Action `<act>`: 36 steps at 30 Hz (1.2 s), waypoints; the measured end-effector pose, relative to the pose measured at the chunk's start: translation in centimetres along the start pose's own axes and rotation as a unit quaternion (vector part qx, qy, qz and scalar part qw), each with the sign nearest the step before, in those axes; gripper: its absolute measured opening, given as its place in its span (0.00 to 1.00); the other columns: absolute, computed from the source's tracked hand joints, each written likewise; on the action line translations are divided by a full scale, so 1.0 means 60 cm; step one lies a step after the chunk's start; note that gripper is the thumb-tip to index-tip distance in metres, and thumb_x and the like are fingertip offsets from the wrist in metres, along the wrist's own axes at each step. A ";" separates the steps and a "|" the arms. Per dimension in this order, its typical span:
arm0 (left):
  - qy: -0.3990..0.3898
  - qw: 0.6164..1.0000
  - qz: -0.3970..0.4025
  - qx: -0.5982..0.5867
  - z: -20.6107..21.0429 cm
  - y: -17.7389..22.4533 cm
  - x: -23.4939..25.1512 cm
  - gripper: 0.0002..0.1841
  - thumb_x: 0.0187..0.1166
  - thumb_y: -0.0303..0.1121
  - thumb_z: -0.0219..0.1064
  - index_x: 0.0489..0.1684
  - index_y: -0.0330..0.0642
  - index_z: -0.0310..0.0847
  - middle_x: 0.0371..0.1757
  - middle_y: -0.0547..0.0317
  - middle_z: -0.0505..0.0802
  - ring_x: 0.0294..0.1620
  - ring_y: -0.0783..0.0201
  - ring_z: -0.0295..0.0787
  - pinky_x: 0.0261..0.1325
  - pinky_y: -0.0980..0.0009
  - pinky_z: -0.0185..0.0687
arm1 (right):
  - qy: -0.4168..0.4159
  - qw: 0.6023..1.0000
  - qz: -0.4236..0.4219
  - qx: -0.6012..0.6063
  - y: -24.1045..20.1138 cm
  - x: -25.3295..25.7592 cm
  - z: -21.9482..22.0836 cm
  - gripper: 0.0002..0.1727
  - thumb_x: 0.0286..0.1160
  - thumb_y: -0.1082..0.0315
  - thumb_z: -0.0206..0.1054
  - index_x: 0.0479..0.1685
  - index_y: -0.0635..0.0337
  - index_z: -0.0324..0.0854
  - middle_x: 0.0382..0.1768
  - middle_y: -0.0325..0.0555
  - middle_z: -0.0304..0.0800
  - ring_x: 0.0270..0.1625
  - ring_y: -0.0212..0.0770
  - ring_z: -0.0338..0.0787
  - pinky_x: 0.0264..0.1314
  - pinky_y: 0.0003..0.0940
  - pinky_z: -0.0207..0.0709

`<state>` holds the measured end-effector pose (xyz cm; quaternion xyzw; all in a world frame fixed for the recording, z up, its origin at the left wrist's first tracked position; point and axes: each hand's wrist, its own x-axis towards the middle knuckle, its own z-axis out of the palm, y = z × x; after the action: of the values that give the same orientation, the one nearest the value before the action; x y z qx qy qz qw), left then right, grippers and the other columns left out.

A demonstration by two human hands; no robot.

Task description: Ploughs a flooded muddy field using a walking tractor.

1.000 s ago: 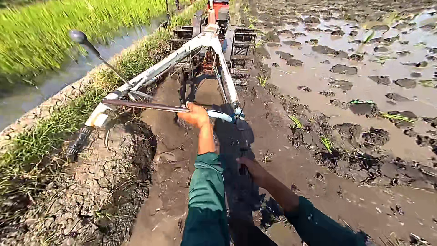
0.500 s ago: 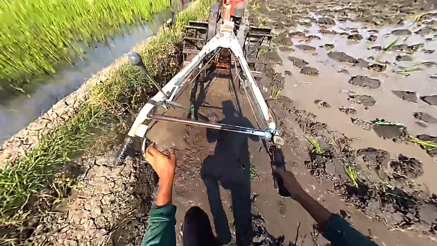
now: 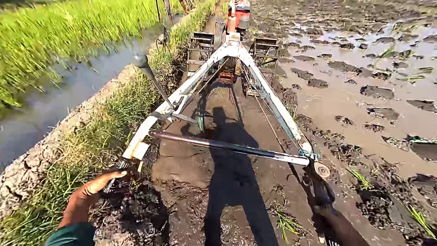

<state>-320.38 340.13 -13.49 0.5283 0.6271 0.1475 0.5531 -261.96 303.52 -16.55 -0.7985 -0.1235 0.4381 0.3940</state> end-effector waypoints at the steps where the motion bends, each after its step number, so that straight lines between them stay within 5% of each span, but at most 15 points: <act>1: -0.014 1.000 -0.009 -0.016 -0.039 0.015 0.032 0.17 0.84 0.36 0.47 0.63 0.45 0.77 0.46 0.61 0.94 0.42 0.66 0.93 0.43 0.67 0.91 | -0.015 1.000 0.003 0.001 -0.028 -0.005 0.045 0.21 0.85 0.65 0.49 0.67 0.71 0.69 0.34 0.41 0.84 0.31 0.30 0.86 0.39 0.30 0.83; 4: -0.031 0.999 -0.033 -0.029 -0.094 0.062 0.113 0.10 0.81 0.37 0.49 0.45 0.50 0.76 0.29 0.71 0.89 0.29 0.76 0.87 0.32 0.76 0.84 | -0.022 0.999 0.012 0.042 -0.076 0.019 0.134 0.27 0.81 0.66 0.48 0.76 0.73 0.61 0.50 0.47 0.83 0.46 0.32 0.86 0.53 0.33 0.81; 8: -0.152 0.983 -0.021 -0.096 -0.041 0.115 0.236 0.14 0.42 0.39 0.74 0.29 0.55 0.83 0.26 0.71 0.93 0.25 0.77 0.89 0.29 0.78 0.86 | 0.052 0.998 -0.013 0.030 -0.121 0.126 0.106 0.25 0.85 0.64 0.47 0.73 0.74 0.65 0.51 0.45 0.84 0.47 0.29 0.85 0.53 0.30 0.80; 9: -0.167 0.981 -0.024 -0.091 -0.018 0.134 0.253 0.15 0.43 0.38 0.75 0.31 0.54 0.83 0.27 0.71 0.94 0.27 0.77 0.90 0.30 0.78 0.87 | 0.069 0.997 -0.011 0.028 -0.134 0.154 0.091 0.24 0.88 0.65 0.45 0.73 0.73 0.65 0.51 0.46 0.84 0.47 0.30 0.85 0.52 0.30 0.81; 11: -0.140 0.990 -0.013 -0.013 0.023 0.190 0.270 0.13 0.61 0.34 0.67 0.44 0.47 0.80 0.35 0.68 0.91 0.36 0.75 0.88 0.42 0.73 0.86 | 0.090 0.995 -0.007 0.029 -0.150 0.231 0.056 0.24 0.91 0.63 0.43 0.75 0.70 0.66 0.53 0.51 0.85 0.47 0.35 0.86 0.49 0.34 0.81; 13: -0.074 0.996 -0.037 0.041 0.067 0.241 0.277 0.18 0.82 0.33 0.66 0.65 0.32 0.78 0.50 0.49 0.89 0.48 0.61 0.85 0.56 0.58 0.81 | 0.113 0.993 -0.005 0.040 -0.149 0.310 0.016 0.24 0.90 0.61 0.47 0.74 0.69 0.69 0.55 0.56 0.84 0.49 0.41 0.86 0.50 0.42 0.81; 15: -0.014 0.996 -0.045 0.076 0.110 0.287 0.295 0.21 0.81 0.33 0.68 0.68 0.31 0.76 0.50 0.48 0.87 0.44 0.62 0.83 0.51 0.60 0.81 | 0.114 0.993 -0.003 0.031 -0.156 0.376 -0.005 0.24 0.90 0.59 0.50 0.71 0.69 0.73 0.55 0.56 0.85 0.50 0.42 0.86 0.53 0.43 0.81; 19: -0.034 0.996 -0.038 0.079 0.179 0.359 0.379 0.19 0.80 0.31 0.68 0.64 0.31 0.75 0.44 0.52 0.86 0.38 0.65 0.82 0.45 0.64 0.82 | 0.141 0.990 -0.021 0.005 -0.196 0.492 -0.050 0.22 0.88 0.59 0.54 0.63 0.71 0.77 0.45 0.51 0.84 0.41 0.38 0.83 0.48 0.40 0.79; 24: -0.043 0.995 -0.064 0.063 0.234 0.452 0.475 0.17 0.79 0.31 0.69 0.62 0.33 0.76 0.39 0.55 0.86 0.33 0.65 0.82 0.39 0.66 0.82 | 0.112 0.993 0.013 0.026 -0.312 0.589 -0.065 0.24 0.91 0.61 0.50 0.70 0.73 0.72 0.52 0.58 0.84 0.45 0.40 0.84 0.50 0.42 0.80; 27: 0.002 0.996 -0.068 0.064 0.256 0.510 0.531 0.22 0.77 0.29 0.71 0.68 0.32 0.73 0.46 0.50 0.87 0.40 0.61 0.85 0.45 0.61 0.84 | 0.073 0.996 0.021 0.045 -0.400 0.638 -0.062 0.20 0.92 0.62 0.44 0.65 0.68 0.71 0.39 0.43 0.82 0.34 0.28 0.83 0.37 0.27 0.79; 31: 0.043 0.997 -0.025 0.051 0.292 0.565 0.624 0.15 0.81 0.25 0.62 0.62 0.27 0.74 0.43 0.52 0.88 0.39 0.66 0.86 0.46 0.65 0.85 | 0.003 0.995 0.023 0.093 -0.427 0.776 -0.105 0.22 0.89 0.62 0.44 0.70 0.68 0.69 0.51 0.49 0.86 0.48 0.35 0.88 0.50 0.34 0.82; 36: 0.015 0.997 -0.036 0.072 0.319 0.671 0.737 0.17 0.85 0.26 0.57 0.67 0.25 0.72 0.51 0.47 0.87 0.46 0.63 0.84 0.54 0.62 0.83 | 0.041 0.999 0.012 0.034 -0.510 0.907 -0.128 0.24 0.87 0.59 0.55 0.67 0.72 0.75 0.49 0.56 0.87 0.47 0.41 0.86 0.53 0.41 0.80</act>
<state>-276.51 385.04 -12.89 0.5416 0.6627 0.0902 0.5093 -219.45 349.21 -24.42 -0.8031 -0.0824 0.4141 0.4205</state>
